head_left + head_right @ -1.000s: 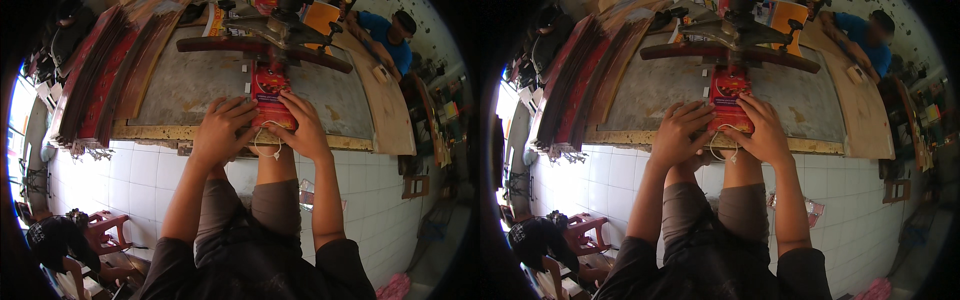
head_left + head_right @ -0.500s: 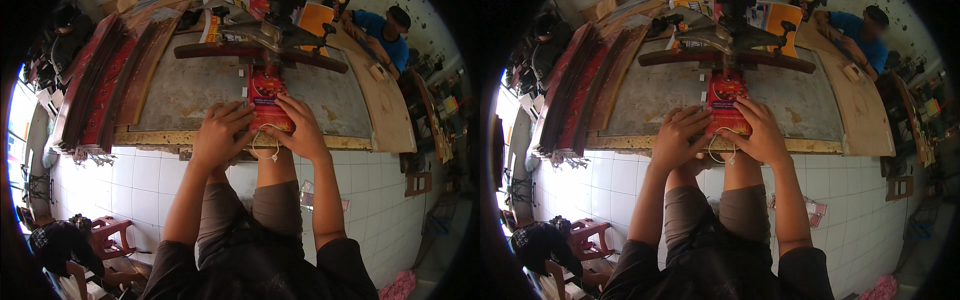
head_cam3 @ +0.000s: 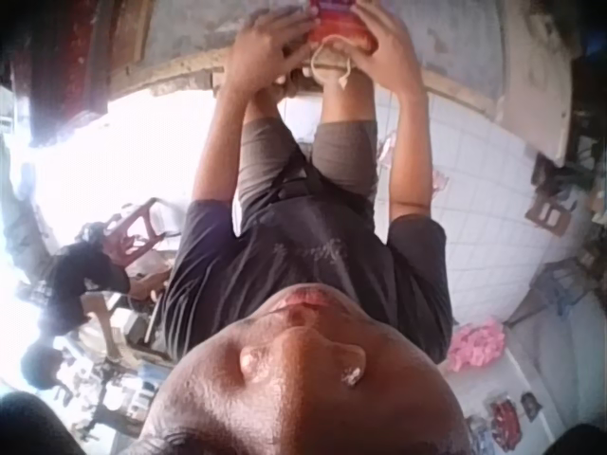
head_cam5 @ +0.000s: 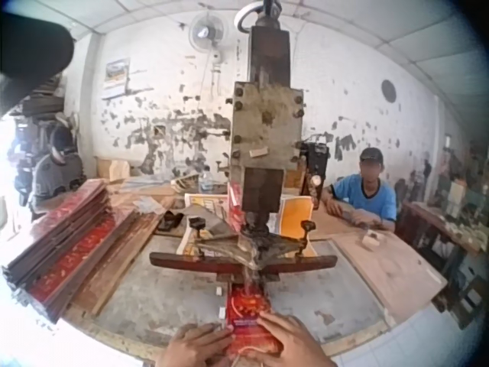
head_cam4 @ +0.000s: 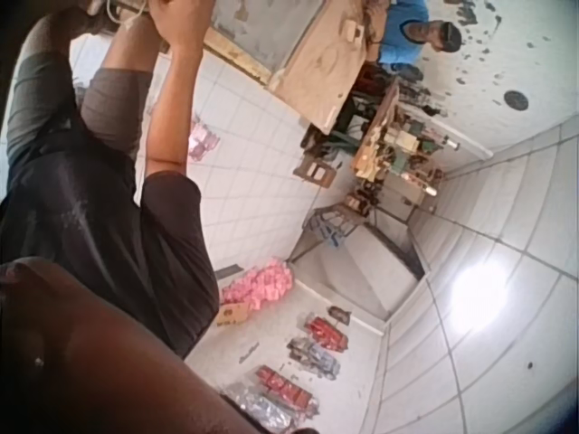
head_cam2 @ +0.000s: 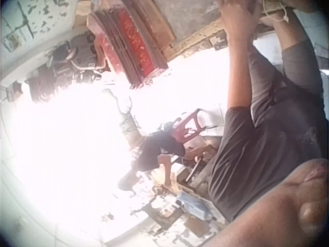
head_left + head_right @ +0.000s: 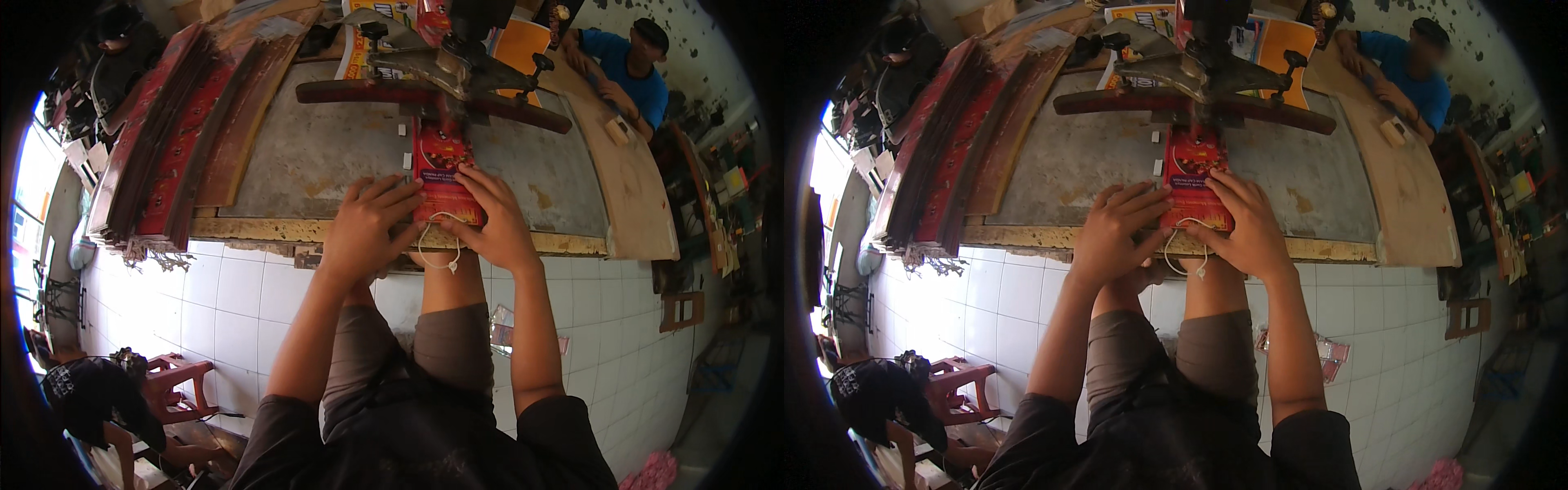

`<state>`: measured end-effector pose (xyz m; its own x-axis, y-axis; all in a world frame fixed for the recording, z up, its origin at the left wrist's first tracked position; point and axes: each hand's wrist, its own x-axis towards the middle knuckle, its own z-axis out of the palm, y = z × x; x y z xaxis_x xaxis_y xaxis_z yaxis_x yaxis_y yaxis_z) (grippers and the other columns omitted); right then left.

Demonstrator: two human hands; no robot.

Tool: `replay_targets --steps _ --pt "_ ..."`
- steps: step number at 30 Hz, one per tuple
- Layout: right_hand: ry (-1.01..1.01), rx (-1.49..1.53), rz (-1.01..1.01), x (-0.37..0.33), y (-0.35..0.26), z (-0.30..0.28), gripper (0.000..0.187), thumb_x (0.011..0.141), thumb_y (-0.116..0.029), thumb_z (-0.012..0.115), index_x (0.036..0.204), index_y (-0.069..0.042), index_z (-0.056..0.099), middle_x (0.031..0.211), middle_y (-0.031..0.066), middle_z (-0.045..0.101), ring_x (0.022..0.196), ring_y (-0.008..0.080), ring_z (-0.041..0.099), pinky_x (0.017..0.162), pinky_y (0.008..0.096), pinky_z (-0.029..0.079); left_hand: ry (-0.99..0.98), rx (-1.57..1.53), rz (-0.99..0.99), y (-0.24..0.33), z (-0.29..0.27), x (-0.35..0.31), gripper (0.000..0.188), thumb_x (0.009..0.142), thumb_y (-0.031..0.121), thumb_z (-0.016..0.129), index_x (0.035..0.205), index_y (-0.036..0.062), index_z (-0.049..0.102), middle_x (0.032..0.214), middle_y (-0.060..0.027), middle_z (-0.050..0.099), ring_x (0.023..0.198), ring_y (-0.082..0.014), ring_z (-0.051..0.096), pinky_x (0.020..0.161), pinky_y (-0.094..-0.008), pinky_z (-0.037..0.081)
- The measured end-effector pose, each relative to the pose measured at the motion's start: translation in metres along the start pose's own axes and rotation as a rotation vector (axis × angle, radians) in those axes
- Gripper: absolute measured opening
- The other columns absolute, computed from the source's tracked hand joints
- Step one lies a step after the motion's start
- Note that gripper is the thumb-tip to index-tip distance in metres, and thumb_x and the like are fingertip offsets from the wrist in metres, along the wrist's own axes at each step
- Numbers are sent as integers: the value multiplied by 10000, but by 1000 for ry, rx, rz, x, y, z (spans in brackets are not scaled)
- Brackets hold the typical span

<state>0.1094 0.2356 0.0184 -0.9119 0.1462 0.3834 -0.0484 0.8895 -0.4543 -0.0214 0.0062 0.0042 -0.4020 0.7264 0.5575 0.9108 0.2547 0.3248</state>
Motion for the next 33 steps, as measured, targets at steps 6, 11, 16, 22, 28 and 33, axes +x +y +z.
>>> replay_targets --steps 6,11,16,22,28,33 --pt "-1 -22 -4 0 -1 -3 778 907 -470 877 1487 -4 651 1600 119 591 1455 365 535 1235 497 430 0 10 11 2 2 0 427 937 319 810 1318 130 779 1454 -41 726 1444 -289 598 1235 -532 421" --pt "-7 160 -26 4 28 -2 531 999 -317 797 1445 -47 694 1545 114 646 1429 348 577 1224 477 442 19 36 15 43 22 8 539 967 320 763 1425 52 669 1513 -165 619 1477 -374 528 1252 -555 388" --pt "8 229 107 25 49 -12 377 1040 -238 743 1369 -55 737 1468 122 704 1351 364 638 1169 459 494 1 86 -74 77 59 10 598 993 319 687 1491 1 593 1554 -249 558 1495 -432 493 1269 -591 358" --pt "181 -67 -132 25 59 8 354 1035 -242 741 1334 -53 762 1450 114 724 1311 375 646 1156 470 509 79 157 -56 76 75 2 598 987 311 683 1487 -7 605 1593 -250 551 1509 -441 496 1268 -606 362" --pt "185 -71 -108 21 59 11 354 1033 -248 743 1329 -54 766 1446 97 729 1311 348 646 1165 464 499 86 158 -31 72 75 3 586 989 307 679 1479 -9 615 1574 -253 569 1492 -452 512 1247 -607 382" --pt "157 -43 -70 21 56 7 345 1037 -232 744 1347 -80 770 1451 92 727 1350 324 635 1184 449 491 77 136 -40 72 74 4 599 986 313 683 1487 -6 606 1573 -254 571 1490 -456 513 1240 -610 386"
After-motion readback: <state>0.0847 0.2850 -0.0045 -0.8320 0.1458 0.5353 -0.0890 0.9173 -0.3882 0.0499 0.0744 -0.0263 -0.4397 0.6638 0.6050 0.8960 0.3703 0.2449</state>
